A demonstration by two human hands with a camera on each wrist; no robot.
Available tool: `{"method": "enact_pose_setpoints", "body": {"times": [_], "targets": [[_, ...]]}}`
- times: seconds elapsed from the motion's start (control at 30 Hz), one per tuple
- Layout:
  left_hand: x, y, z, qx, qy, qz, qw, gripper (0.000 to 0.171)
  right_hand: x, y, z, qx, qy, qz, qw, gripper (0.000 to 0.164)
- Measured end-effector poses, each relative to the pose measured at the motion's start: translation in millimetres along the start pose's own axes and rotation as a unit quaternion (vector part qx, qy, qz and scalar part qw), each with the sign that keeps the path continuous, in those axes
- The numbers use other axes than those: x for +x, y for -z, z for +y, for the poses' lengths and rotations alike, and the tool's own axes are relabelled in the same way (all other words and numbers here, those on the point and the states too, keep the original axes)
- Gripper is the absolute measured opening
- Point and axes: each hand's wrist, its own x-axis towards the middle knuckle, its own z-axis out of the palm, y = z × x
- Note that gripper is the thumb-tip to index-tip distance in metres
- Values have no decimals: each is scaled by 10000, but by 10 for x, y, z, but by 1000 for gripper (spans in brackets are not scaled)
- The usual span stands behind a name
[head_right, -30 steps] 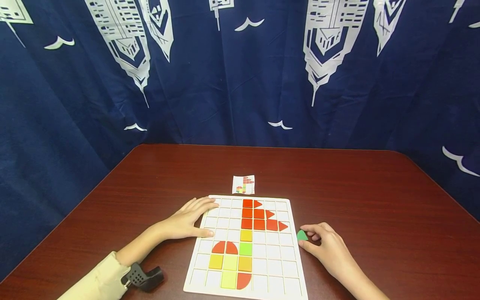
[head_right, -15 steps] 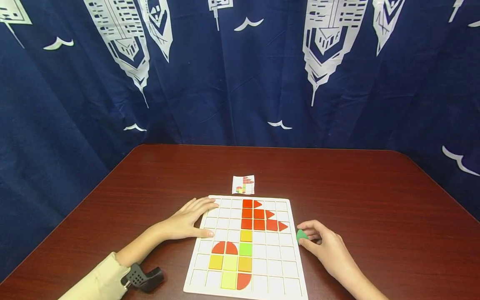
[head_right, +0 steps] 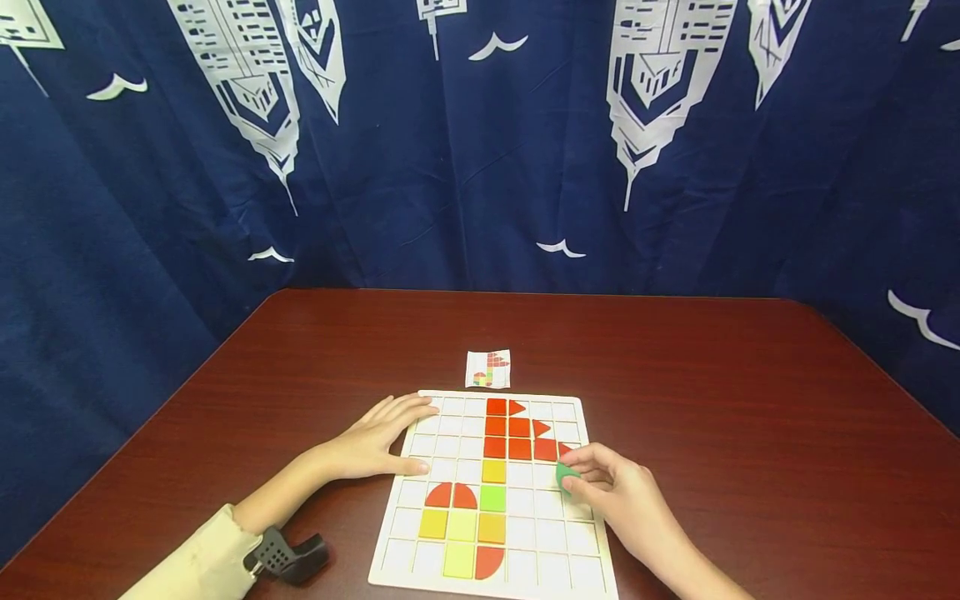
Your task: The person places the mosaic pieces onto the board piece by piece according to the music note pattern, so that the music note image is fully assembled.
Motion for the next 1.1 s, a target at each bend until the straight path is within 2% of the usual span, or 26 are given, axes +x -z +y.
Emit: {"method": "enact_pose_setpoints", "body": {"times": [0.13, 0.2, 0.37, 0.5, 0.6, 0.7, 0.8, 0.87, 1.0, 1.1], "targets": [[-2, 4, 0, 28, 48, -18, 10000, 75, 56, -185, -234, 321, 397, -397, 9979, 21], [6, 2, 5, 52, 64, -58, 9999, 76, 72, -296, -348, 539, 537, -729, 9944, 22], [15, 11, 8, -3, 94, -85, 9999, 75, 84, -600, -588, 1049, 676, -1570, 9797, 19], [9, 12, 4, -109, 103, -46, 9999, 75, 63, -777, -680, 1235, 819, -2079, 9669, 13], [-5, 7, 0, -169, 120, -21, 9998, 75, 45, -852, -696, 1225, 1048, -2299, 9598, 8], [-14, 8, -4, -195, 126, -13, 9997, 74, 23, -886, -699, 932, 1507, -2260, 9579, 3], [-18, 8, -6, -198, 111, 3, 9997, 74, 6, -896, -705, 422, 2109, -1922, 9575, 4], [-17, 7, -7, -181, 96, 10, 9998, 74, -7, -895, -712, 106, 2360, -1689, 9569, 6], [-14, 7, -3, -162, 68, 14, 9998, 74, -26, -886, -719, -336, 2365, -1455, 9601, 8], [-7, 7, -3, -133, 52, 14, 9999, 74, -29, -883, -717, -467, 2330, -1397, 9613, 12]]}}
